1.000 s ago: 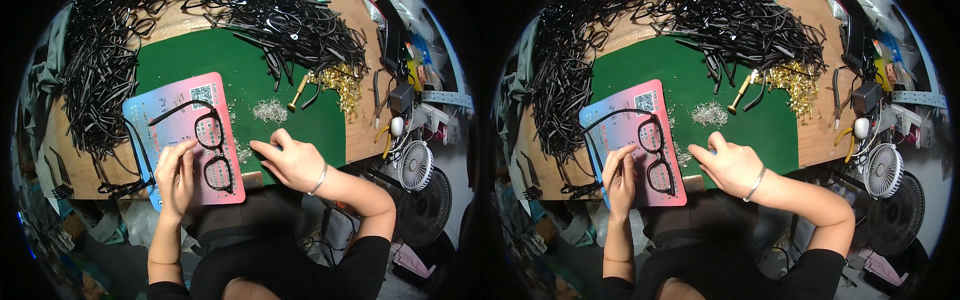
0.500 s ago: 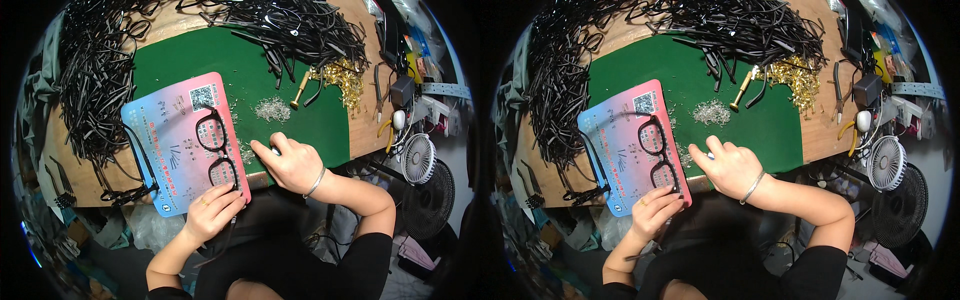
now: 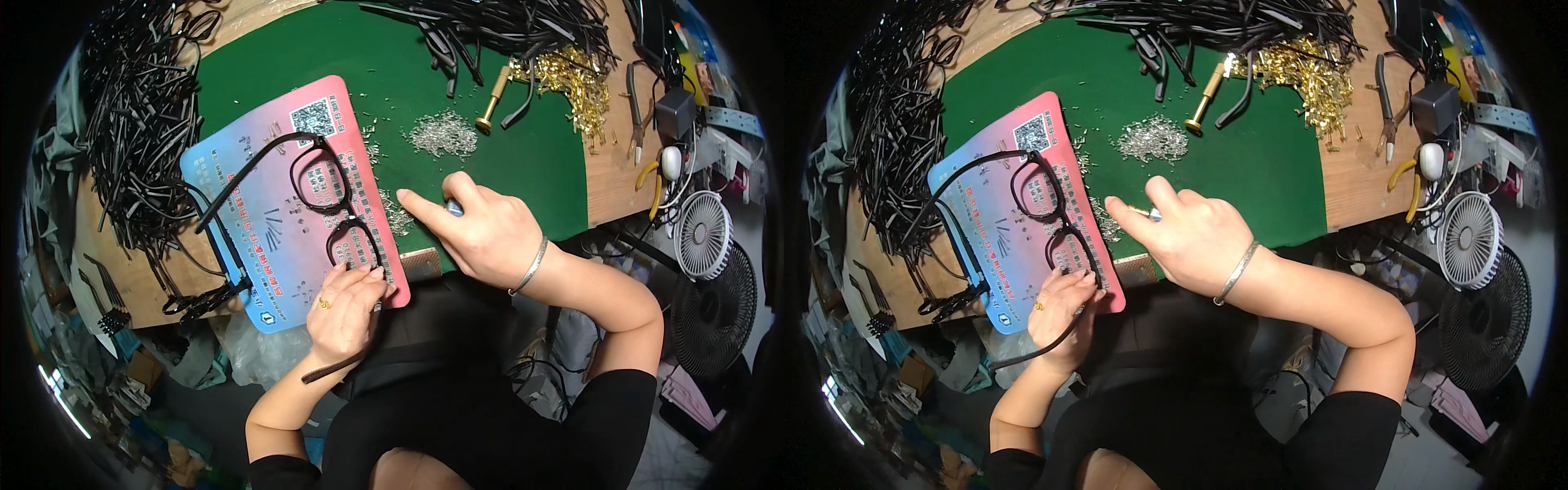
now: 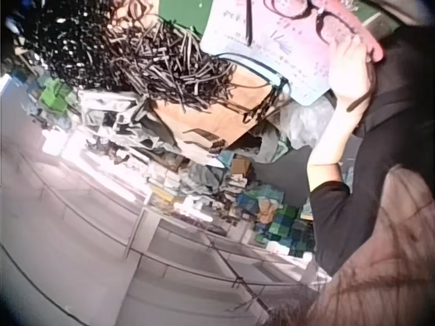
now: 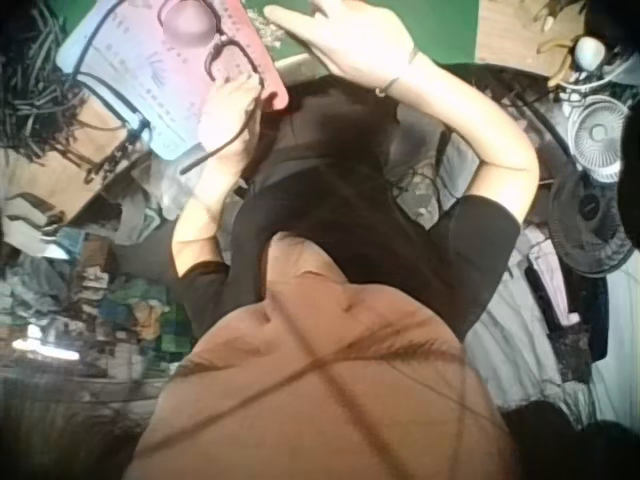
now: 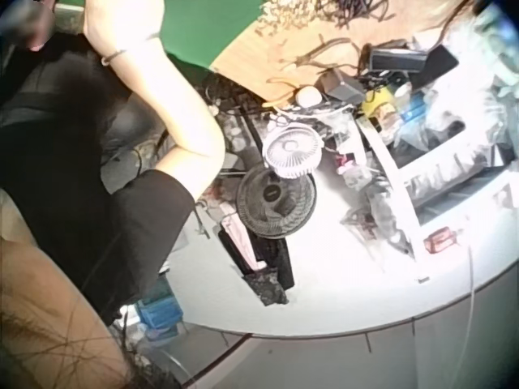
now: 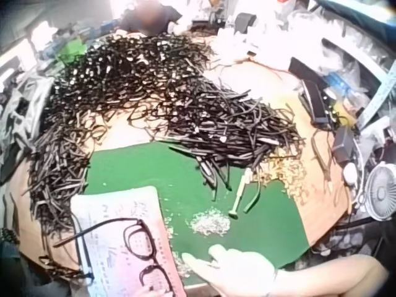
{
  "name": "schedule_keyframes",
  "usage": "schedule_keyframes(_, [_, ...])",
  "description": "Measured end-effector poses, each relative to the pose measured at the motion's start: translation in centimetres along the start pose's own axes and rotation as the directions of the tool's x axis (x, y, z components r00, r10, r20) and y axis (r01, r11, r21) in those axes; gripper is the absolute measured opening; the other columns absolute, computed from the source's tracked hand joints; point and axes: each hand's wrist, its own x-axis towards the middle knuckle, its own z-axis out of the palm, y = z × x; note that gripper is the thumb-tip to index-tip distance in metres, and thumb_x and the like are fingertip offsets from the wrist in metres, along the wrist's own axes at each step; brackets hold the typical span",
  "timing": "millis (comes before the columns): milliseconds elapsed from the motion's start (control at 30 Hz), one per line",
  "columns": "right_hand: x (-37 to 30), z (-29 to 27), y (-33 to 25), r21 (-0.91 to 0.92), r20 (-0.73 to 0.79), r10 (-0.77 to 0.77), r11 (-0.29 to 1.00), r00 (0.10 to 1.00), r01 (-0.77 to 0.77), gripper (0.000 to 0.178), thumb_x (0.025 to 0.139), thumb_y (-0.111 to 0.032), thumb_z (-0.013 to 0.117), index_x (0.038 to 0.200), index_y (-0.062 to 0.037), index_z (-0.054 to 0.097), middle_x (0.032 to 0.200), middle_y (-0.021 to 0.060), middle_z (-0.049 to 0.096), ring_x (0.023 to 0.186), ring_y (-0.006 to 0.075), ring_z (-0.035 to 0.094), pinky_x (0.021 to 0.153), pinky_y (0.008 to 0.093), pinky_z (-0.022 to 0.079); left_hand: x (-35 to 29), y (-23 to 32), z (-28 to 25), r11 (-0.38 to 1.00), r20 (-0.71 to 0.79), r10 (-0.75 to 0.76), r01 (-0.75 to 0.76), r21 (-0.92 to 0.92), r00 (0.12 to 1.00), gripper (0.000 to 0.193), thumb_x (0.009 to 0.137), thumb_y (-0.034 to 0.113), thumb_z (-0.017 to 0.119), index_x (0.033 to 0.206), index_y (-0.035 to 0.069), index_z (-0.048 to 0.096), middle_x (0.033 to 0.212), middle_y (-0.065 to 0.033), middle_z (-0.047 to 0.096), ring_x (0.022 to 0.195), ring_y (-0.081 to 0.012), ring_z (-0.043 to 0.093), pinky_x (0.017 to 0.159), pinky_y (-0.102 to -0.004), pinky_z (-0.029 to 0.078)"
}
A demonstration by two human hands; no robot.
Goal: The person assembles black cables by inserting small metal pins into the ends of the cables. They repeatedly pick up cables and pins from the table, insert the pins, and place the finished cables aside.
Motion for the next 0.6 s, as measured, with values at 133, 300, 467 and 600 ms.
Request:
schedule_keyframes(133, [-0.5,-0.5,0.6,0.118,0.058,-0.016,0.993,0.998,0.009,0.041,0.075,-0.012,0.059,0.116,-0.0145,0.056,0.085,0.0106,0.048,0.057,0.0218,0.057,0.048,0.0324,0.050,0.2,-0.4,0.0,1.000,0.011,0.020,-0.019,-0.012,1.000,0.019,0.067,0.004,0.074,0.083,0.004,0.063,0.081,-0.0065,0.066,0.078,-0.0226,0.065,0.081,-0.0395,0.051])
schedule_keyframes(300, [-1.1,-2.2,0.4,0.375,0.249,-0.132,0.926,0.960,0.030,0.037,0.079,-0.015,0.060,0.116,-0.0172,0.057,0.084,0.0091,0.049,0.057,0.0224,0.058,0.049,0.0315,0.050,0.4,-1.2,-0.4,0.999,0.049,0.029,-0.027,-0.027,0.998,0.022,0.065,0.007,0.078,0.082,0.004,0.063,0.083,-0.0077,0.066,0.082,-0.0231,0.065,0.082,-0.0391,0.051])
schedule_keyframes(467, [-1.0,0.1,-0.7,0.354,0.155,-0.215,0.923,0.964,0.149,0.036,0.075,-0.012,0.060,0.111,-0.0177,0.059,0.080,0.0071,0.050,0.052,0.0195,0.058,0.044,0.0306,0.049,0.3,-1.2,-0.4,1.000,0.066,0.011,-0.009,-0.027,0.998,0.022,0.064,0.001,0.077,0.078,0.003,0.061,0.082,-0.0096,0.066,0.082,-0.0246,0.065,0.084,-0.0430,0.051])
schedule_keyframes(600, [-0.7,0.2,-0.8,0.370,0.187,-0.244,0.915,0.951,0.162,0.036,0.075,-0.012,0.061,0.111,-0.0185,0.059,0.079,0.0064,0.050,0.052,0.0191,0.058,0.044,0.0303,0.049,0.2,-1.3,-0.5,0.999,0.076,-0.002,0.005,-0.037,0.997,0.021,0.064,0.000,0.077,0.077,0.004,0.061,0.084,-0.0097,0.067,0.087,-0.0243,0.066,0.086,-0.0424,0.050])
